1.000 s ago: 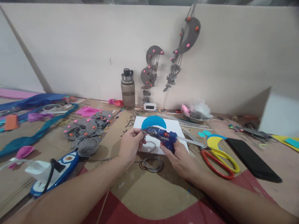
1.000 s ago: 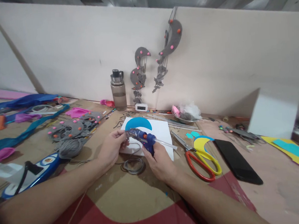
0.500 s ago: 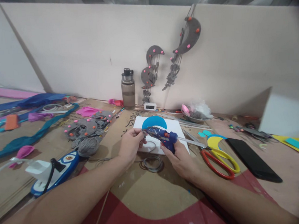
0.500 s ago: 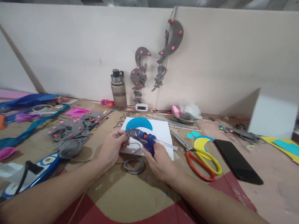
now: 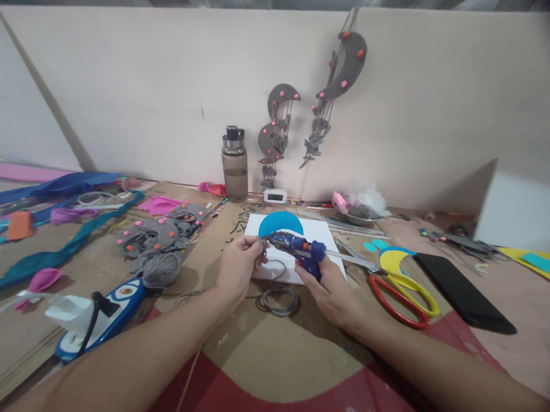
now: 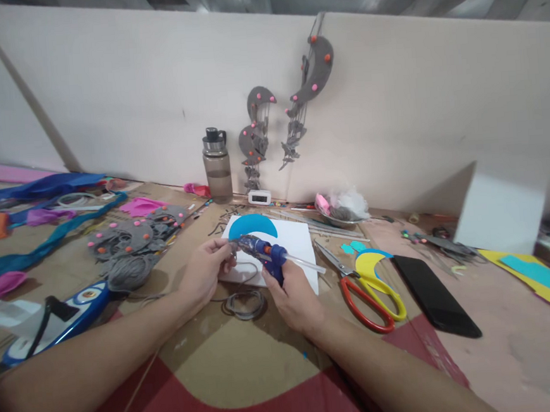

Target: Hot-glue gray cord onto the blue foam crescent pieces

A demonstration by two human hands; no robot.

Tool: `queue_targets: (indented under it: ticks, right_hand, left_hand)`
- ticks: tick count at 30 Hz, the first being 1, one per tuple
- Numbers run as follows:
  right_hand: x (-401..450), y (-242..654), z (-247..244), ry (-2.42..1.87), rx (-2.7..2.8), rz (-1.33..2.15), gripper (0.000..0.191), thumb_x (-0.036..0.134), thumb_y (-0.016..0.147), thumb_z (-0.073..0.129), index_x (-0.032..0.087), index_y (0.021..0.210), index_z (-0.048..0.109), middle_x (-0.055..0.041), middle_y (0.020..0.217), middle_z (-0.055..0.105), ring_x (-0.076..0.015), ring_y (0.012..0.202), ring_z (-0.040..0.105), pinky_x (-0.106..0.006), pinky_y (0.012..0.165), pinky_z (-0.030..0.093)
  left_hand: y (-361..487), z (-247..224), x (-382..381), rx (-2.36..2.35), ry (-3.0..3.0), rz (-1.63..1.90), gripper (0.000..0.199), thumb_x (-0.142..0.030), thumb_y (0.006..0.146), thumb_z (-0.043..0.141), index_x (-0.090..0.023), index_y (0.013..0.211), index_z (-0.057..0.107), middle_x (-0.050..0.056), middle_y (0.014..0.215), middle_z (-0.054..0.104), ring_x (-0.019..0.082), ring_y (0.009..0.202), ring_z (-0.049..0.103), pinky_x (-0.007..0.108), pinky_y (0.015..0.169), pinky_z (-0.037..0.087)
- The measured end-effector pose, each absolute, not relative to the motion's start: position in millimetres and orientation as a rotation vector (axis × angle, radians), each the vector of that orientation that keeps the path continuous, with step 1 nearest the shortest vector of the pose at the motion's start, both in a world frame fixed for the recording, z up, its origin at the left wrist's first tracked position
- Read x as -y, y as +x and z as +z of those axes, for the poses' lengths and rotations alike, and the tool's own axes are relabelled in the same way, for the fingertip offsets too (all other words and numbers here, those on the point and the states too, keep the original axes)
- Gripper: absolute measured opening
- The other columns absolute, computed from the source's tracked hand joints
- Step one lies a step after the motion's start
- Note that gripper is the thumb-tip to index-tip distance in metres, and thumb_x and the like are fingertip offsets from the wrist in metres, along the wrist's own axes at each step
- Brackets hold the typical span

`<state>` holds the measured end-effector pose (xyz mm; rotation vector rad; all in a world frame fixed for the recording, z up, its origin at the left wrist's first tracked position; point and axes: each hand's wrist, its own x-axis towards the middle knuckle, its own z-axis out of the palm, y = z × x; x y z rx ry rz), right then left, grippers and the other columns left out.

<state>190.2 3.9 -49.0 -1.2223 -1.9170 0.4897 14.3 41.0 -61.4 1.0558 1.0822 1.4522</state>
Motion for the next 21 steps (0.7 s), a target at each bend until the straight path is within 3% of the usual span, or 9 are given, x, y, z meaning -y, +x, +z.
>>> queue_targets:
  ticks: [21]
  right_hand:
    - [-3.6, 192.4, -50.9, -1.26, 1.902, 0.508, 0.026, 0.033, 0.086, 0.044, 0.019, 0.105, 0.055, -0.0074, 0.097, 0.064, -0.0203, 0.085, 0.059, -0.033, 0.08, 0.046]
  left_hand:
    - [12.3, -58.3, -42.0, -1.042, 0.991, 1.44, 0.022, -0.033, 0.069, 0.063, -0.012, 0.074, 0.065, 0.0, 0.051, 0.056, 0.004, 0.04, 0.04, 0.016, 0.039, 0.026]
